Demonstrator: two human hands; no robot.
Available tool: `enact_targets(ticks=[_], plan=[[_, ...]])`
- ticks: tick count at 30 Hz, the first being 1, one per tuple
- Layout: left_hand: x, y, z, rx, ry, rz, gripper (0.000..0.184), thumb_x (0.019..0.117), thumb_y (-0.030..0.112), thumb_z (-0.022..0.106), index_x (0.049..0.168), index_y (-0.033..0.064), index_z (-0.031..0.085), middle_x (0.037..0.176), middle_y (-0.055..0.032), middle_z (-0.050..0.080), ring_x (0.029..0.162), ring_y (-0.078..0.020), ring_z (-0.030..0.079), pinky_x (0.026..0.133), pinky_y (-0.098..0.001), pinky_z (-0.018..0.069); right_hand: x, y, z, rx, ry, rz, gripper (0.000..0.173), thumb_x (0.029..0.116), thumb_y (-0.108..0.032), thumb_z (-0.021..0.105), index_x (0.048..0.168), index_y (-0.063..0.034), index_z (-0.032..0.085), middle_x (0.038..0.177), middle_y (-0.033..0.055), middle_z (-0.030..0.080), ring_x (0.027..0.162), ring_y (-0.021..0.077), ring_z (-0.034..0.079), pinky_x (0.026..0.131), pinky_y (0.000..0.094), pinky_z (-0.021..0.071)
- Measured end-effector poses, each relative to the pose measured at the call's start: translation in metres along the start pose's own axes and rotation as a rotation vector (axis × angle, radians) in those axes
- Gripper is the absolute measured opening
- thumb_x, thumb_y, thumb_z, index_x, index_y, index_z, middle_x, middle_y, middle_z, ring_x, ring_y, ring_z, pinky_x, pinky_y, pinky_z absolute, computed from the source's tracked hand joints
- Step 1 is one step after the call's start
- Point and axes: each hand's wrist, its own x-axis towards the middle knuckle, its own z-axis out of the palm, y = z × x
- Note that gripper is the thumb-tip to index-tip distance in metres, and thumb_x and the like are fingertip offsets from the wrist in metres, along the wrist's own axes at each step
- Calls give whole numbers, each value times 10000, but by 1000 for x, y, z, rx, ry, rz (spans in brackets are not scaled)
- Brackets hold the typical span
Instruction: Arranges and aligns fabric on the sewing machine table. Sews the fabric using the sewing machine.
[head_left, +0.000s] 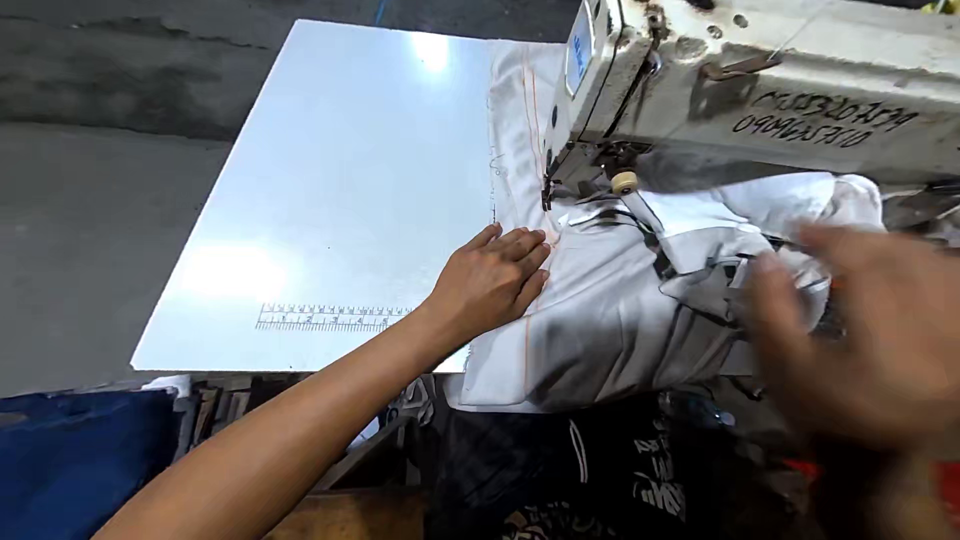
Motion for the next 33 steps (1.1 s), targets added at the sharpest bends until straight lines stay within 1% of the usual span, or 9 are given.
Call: enact_targets(ticks=[1,2,4,5,7,10,14,25,33], plan=[[0,0,-1,1,-7,8,465,1068,347,386,1322,116,699,1414,-70,644,1336,-225,591,1143,-498,420,0,-16,20,158,-3,-188,226,1026,-204,575,1060,-7,681,1037,185,714,1019,314,693,896,456,565],[0,0,-3,5,-10,16,471,1070,351,377,1320,116,700,1415,-68,644,1336,-226,592,1145,-497,417,5,-28,46,246,-70,-345,197,1017,-154,573,1081,-46,725,1098,147,739,1079,303,701,942,489,556],[0,-2,-3,17,20,32,468,1066,349,384,1286,109,721,1388,-71,665,1317,-234,611,1136,-498,428,22,-23,95,257,-265,-528,304,1039,-209,523,1250,-120,722,1343,76,681,1291,285,613,1072,543,474],[0,-2,-2,15,26,26,466,1071,355,392,1288,111,724,1388,-67,666,1319,-228,610,1142,-499,427,29,-13,113,267,-360,-576,363,1055,-262,480,1309,-122,698,1397,72,649,1341,295,572,1105,560,434],[-2,-4,-1,8,27,4,466,1078,373,397,1317,126,711,1405,-49,656,1332,-203,599,1157,-497,412,36,4,129,278,-452,-590,434,1061,-356,436,1337,-133,686,1379,63,657,1339,280,566,1130,535,408],[-4,-4,-2,-7,19,-12,455,1077,379,414,1323,134,708,1415,-36,650,1342,-185,589,1167,-497,399,31,9,128,302,-401,-571,400,1053,-348,473,1275,-121,716,1302,71,699,1269,264,619,1087,524,448],[-2,-6,-5,3,7,-17,449,1072,379,425,1322,138,710,1414,-31,651,1345,-177,587,1166,-500,401,27,8,133,293,-335,-529,382,1040,-334,490,1252,-123,727,1286,63,709,1262,256,624,1074,515,450],[15,-18,-3,20,-15,-66,467,1078,402,416,1341,140,698,1431,-22,639,1354,-180,580,1177,-504,385,40,21,149,286,-336,-550,419,1067,-325,439,1317,-110,697,1380,77,664,1343,285,570,1098,525,428],[27,-33,-4,13,-34,-60,480,1079,411,403,1348,137,691,1433,-35,637,1352,-199,583,1172,-528,383,52,27,159,237,-380,-549,455,1074,-327,379,1381,-134,654,1431,51,632,1349,260,564,1039,479,461]])
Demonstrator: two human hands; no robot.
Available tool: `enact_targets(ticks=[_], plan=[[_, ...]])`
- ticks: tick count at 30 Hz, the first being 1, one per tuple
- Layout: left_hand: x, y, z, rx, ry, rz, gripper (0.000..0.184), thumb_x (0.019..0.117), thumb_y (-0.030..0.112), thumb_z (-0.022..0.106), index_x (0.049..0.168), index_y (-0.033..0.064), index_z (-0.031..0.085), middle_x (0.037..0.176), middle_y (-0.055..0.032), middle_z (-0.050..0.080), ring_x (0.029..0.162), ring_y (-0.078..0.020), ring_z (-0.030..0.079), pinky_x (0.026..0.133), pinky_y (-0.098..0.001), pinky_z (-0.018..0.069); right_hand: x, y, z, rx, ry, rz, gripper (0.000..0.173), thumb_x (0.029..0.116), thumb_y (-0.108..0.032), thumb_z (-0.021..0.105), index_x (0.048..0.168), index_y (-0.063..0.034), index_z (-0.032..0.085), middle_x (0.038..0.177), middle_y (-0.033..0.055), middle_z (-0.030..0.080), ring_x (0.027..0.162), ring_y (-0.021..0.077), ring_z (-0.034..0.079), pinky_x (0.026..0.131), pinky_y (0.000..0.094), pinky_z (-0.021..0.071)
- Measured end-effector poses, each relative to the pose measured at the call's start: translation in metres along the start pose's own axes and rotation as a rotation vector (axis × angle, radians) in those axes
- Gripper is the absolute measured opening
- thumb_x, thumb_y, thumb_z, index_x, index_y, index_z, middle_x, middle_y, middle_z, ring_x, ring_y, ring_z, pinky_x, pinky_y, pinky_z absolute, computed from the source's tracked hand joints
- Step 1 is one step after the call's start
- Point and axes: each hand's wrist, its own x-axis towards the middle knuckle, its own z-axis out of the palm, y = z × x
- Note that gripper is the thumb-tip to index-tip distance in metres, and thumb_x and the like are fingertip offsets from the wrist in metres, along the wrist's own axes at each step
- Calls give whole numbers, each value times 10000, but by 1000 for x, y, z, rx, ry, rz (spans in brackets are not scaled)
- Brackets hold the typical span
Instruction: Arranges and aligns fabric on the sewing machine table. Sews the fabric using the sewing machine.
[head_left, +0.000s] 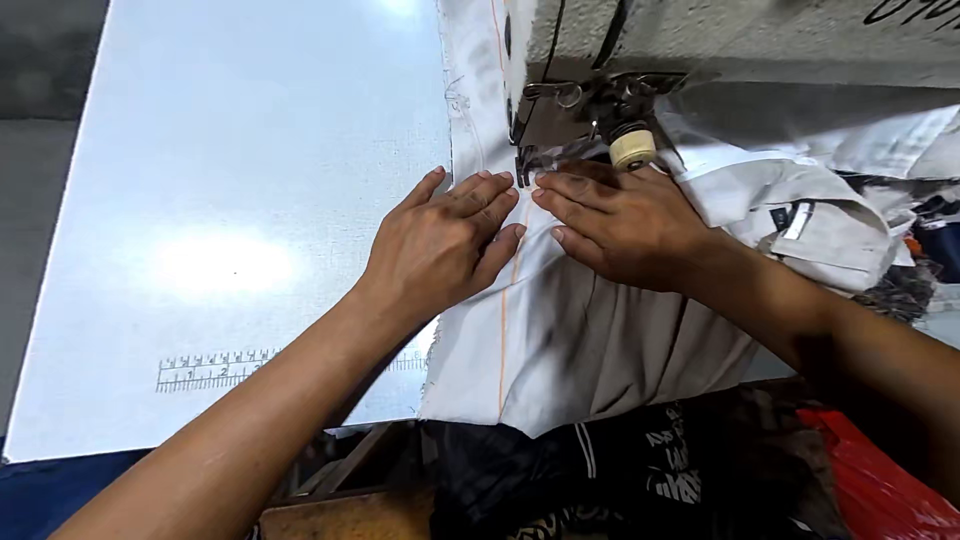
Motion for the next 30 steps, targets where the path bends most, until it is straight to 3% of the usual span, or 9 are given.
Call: enact_targets(ticks=[10,19,30], plan=[[9,-10,-1,13,-30,-2,509,1080,434,373,1373,146,674,1453,-31,621,1364,-201,572,1166,-524,387,8,8,0,16,-53,42,482,1071,-359,348,1401,-145,626,1422,75,634,1365,283,552,1042,527,467],[13,-13,-1,20,-30,-21,519,1082,437,370,1381,136,666,1462,-39,613,1369,-207,568,1165,-531,382,14,19,1,72,1,-26,472,1071,-330,371,1387,-111,644,1418,102,634,1352,296,563,1084,460,456],[17,-9,3,25,-5,-73,513,1077,429,377,1359,126,682,1449,-47,624,1352,-220,584,1151,-550,392,19,44,5,136,39,-161,455,1074,-329,386,1370,-128,667,1377,95,659,1345,271,560,1154,423,374]])
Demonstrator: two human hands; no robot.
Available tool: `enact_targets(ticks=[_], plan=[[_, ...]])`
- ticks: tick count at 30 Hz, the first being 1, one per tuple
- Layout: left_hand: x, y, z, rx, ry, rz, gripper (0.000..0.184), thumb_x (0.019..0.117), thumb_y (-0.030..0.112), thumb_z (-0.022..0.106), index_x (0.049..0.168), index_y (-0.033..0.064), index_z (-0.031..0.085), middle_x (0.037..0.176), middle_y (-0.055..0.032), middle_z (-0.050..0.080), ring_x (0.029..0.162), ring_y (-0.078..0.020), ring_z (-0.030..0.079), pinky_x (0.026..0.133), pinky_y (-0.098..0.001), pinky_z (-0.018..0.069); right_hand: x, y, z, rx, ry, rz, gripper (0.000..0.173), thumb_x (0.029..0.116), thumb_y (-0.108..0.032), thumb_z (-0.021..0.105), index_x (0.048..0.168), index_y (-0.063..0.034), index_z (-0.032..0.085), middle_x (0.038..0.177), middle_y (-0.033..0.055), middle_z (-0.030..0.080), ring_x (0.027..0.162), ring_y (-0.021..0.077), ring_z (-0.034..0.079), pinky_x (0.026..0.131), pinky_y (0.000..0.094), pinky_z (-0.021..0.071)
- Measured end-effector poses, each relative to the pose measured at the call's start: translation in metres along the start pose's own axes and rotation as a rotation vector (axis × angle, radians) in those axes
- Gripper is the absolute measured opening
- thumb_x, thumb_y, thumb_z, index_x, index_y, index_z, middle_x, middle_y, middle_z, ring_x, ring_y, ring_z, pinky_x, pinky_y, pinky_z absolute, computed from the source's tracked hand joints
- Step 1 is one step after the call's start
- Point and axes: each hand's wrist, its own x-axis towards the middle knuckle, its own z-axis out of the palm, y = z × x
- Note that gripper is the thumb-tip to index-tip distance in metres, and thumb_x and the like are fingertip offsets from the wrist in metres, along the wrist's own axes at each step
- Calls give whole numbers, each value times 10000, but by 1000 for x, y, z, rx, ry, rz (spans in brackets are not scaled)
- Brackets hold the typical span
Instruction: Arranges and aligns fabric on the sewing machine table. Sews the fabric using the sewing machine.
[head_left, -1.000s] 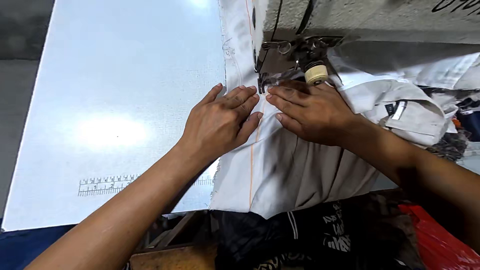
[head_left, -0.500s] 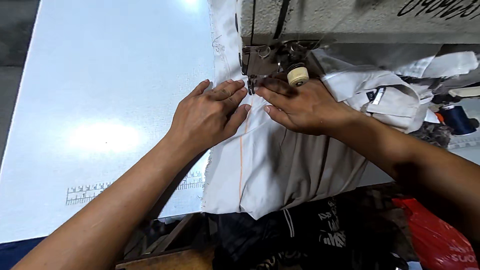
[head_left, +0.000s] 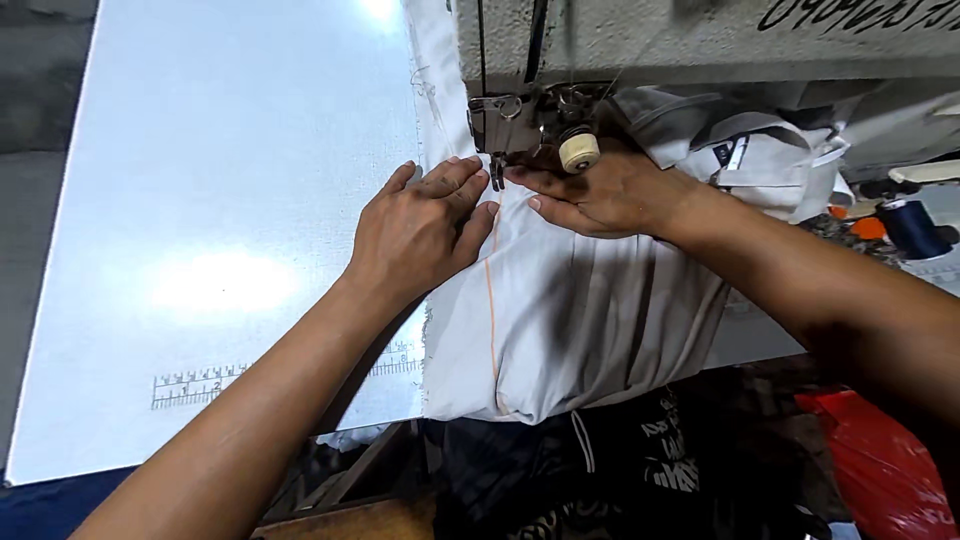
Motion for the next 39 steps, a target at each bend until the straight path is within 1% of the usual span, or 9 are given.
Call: enact_targets(ticks=[5,7,10,13,15,20,26,30,39], plan=[[-32,18,-25,-136,160,-54,444,1073,338,469,1368,67,661,1449,-118,613,1359,-251,577,1179,-563,371,0,-10,-8,-68,-1,24,475,1083,-348,373,1376,-101,655,1364,149,658,1303,321,596,1108,472,432],[-92,46,-46,-203,414,-88,304,1058,222,538,1152,19,744,1157,-118,758,1105,-208,722,1054,-486,525,-19,-50,-27,-93,47,106,450,1093,-307,407,1395,-49,619,1396,188,627,1314,344,588,1114,508,441],[-200,91,-20,-392,526,-217,253,1067,282,538,910,117,649,882,6,730,899,-77,719,921,-300,585,-101,-156,-35,-24,388,338,238,1057,-259,511,1079,-82,668,1042,94,718,1030,192,687,937,345,549],[-247,108,42,-657,464,-648,447,959,399,706,1176,9,689,1143,-84,722,1113,-106,678,981,-300,569,-174,-242,12,267,456,726,350,1064,-327,516,835,-72,587,770,34,623,755,52,637,719,194,548],[-241,98,60,-792,388,-754,716,903,434,750,1368,-73,554,1364,-194,604,1293,-168,570,1095,-361,487,-182,-272,46,615,417,1084,358,1014,-314,608,964,36,668,829,42,696,737,40,675,664,219,590],[-203,84,53,-962,71,-601,202,936,164,711,1037,-10,731,1002,-54,740,959,-47,690,922,-307,576,-129,-276,69,1236,536,1344,616,1002,-328,614,1435,62,414,1290,116,597,1147,139,635,983,359,571],[-203,91,63,-985,84,-390,445,1004,254,616,1310,-68,592,1270,-173,664,1216,-167,629,1091,-367,492,-107,-284,61,1322,863,1281,371,1126,-236,328,1244,42,544,1070,89,705,997,147,715,922,358,605],[-190,104,53,-1055,32,-274,295,1008,193,620,1177,-41,682,1151,-97,716,1113,-66,655,1035,-300,518,-104,-289,55,1360,937,1221,362,1124,-247,302,1271,10,510,1058,77,687,969,153,711,893,368,607],[-191,202,-55,-1442,271,-786,174,962,114,700,1083,21,618,903,-80,731,769,-143,722,697,-301,616,-101,-290,-24,957,1186,1198,427,1131,-296,278,1372,0,468,1167,49,641,1073,109,671,953,354,586]])
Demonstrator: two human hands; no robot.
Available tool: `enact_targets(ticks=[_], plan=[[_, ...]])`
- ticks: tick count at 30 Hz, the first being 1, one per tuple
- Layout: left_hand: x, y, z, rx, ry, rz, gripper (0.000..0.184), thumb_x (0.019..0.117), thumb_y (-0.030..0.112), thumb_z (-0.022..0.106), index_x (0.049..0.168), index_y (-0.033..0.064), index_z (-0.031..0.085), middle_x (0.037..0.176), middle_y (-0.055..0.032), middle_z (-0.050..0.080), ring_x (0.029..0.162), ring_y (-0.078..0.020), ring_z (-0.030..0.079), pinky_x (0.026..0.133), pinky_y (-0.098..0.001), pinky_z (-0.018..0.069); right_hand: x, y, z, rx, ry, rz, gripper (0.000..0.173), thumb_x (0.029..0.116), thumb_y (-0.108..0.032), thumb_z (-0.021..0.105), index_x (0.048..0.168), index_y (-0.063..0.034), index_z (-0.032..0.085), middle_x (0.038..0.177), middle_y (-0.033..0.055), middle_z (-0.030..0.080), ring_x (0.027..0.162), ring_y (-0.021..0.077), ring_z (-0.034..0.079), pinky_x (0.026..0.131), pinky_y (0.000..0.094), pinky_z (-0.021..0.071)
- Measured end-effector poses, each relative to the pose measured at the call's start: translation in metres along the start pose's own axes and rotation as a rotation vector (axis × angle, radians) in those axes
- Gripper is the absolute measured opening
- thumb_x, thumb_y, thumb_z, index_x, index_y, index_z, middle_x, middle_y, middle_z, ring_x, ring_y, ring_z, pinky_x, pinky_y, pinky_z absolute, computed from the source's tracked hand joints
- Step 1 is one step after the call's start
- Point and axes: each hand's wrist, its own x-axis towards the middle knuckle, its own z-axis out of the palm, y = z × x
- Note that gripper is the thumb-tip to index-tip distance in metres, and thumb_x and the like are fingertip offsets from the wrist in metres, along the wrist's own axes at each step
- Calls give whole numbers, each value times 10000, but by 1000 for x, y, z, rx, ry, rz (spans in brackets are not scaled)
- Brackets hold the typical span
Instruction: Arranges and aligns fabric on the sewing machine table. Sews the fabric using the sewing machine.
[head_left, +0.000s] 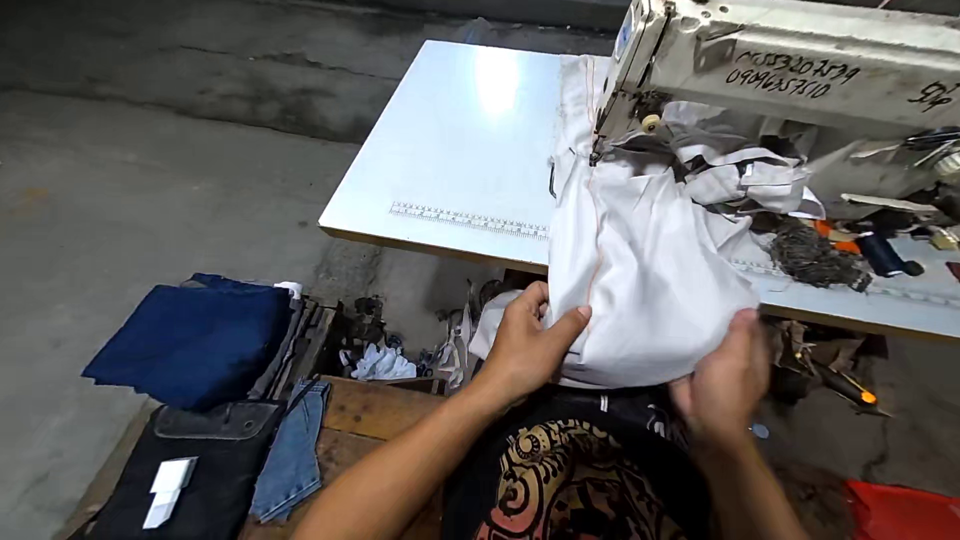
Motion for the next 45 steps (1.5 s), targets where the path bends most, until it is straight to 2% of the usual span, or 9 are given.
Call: enact_targets(ticks=[4,7,11,16,24,31,36,42,45], plan=[[-9,-13,-8,-283,52,-216,216,1039,179,602,1152,-5,592,943,-130,729,825,-200,738,765,-369,636,33,-31,-39,-294,-73,-139,264,1120,-228,362,1093,-72,573,883,-99,637,818,-24,663,790,218,594],[-15,-55,-14,-330,26,-268,240,1077,204,529,1105,-14,625,916,-114,737,822,-186,735,775,-368,630,26,-5,-61,-498,-134,-50,222,1075,-203,490,1131,-2,566,863,-50,637,756,-30,656,724,190,586],[-10,-77,-21,34,92,-39,150,998,177,652,977,38,705,765,5,687,635,-58,641,604,-233,559,32,20,-71,-502,-125,-23,336,1014,-227,596,1230,20,525,868,-41,610,720,-17,620,671,190,560],[-7,-82,-33,469,137,157,313,1068,261,538,926,81,751,702,43,644,591,-6,570,568,-194,490,66,5,-49,-386,-145,166,322,1083,-323,489,989,-62,654,771,-18,683,639,64,661,597,268,585],[-3,-90,-25,574,361,347,233,998,253,653,985,40,747,831,-16,704,677,-18,634,631,-175,549,82,-10,-42,460,-324,486,587,1082,-568,196,1239,-191,618,1119,41,727,1048,188,710,870,466,612],[-24,-45,-17,-319,212,-10,250,1067,148,491,917,23,648,749,-40,683,673,-105,676,647,-288,599,111,-34,-47,-146,-138,-159,377,1133,-311,288,1217,-105,592,1070,-22,703,1013,93,692,942,335,580],[-7,-110,-20,14,202,8,223,1052,167,518,903,68,649,629,66,537,521,-9,490,501,-185,430,118,-9,-59,-947,-30,-243,509,1104,-342,418,964,105,619,742,71,515,665,51,472,676,296,454],[2,-118,-22,130,129,83,208,1063,148,494,949,49,637,664,59,554,555,0,517,535,-173,462,98,-22,-49,-945,6,-472,446,1032,-247,567,1258,137,539,1046,236,605,860,168,576,762,307,501],[4,-123,-19,219,151,140,209,1061,146,493,954,36,634,666,59,549,550,16,504,527,-150,449,63,-22,18,-850,-293,-666,259,1008,-127,585,1079,118,633,921,198,656,756,145,634,684,282,552]])
